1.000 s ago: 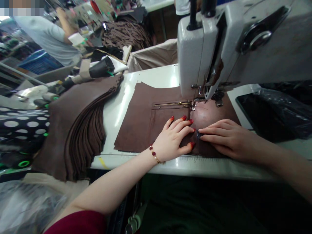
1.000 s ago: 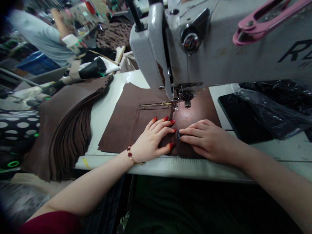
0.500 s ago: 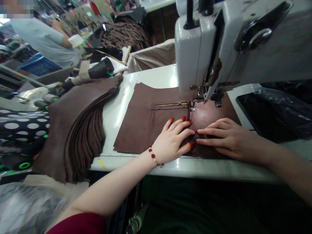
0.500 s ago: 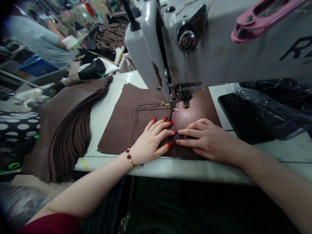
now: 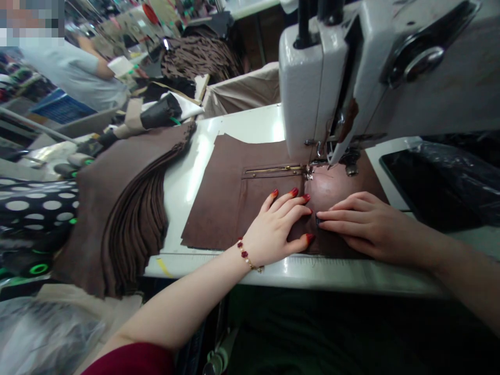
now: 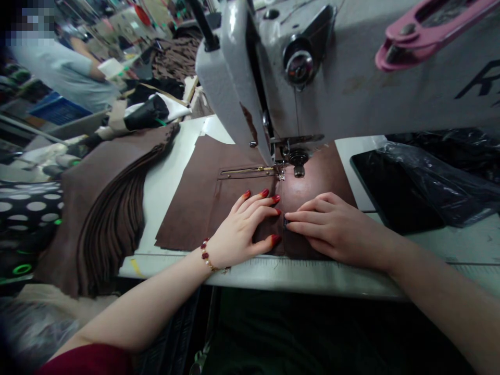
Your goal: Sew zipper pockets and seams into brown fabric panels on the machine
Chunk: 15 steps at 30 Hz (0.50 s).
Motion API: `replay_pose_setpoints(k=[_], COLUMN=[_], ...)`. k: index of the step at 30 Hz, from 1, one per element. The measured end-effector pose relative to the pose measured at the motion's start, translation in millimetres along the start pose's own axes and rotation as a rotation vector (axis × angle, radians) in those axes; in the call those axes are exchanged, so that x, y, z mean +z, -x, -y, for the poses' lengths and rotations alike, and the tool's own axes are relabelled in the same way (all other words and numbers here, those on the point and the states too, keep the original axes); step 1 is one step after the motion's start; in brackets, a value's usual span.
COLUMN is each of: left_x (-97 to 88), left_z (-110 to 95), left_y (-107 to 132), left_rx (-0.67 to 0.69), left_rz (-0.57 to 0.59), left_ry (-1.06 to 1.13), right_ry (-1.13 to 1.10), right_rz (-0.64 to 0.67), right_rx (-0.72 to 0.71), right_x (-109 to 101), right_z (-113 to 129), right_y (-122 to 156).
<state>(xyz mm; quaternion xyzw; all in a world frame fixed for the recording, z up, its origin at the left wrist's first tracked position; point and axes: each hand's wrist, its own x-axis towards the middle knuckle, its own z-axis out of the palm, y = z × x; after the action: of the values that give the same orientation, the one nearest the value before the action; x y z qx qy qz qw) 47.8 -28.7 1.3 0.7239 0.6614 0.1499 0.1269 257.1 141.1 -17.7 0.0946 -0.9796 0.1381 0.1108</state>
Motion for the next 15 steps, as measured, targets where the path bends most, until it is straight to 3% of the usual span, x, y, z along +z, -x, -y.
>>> replay_pose_setpoints(k=[15], left_x=[0.5], left_z=[0.8], left_y=[-0.1], left_rx=[0.013], left_rz=[0.007], left_ry=[-0.023], right_ry=[0.050], right_rz=[-0.039], right_rx=[0.053], right_x=[5.4], right_z=[5.7], right_y=[0.8])
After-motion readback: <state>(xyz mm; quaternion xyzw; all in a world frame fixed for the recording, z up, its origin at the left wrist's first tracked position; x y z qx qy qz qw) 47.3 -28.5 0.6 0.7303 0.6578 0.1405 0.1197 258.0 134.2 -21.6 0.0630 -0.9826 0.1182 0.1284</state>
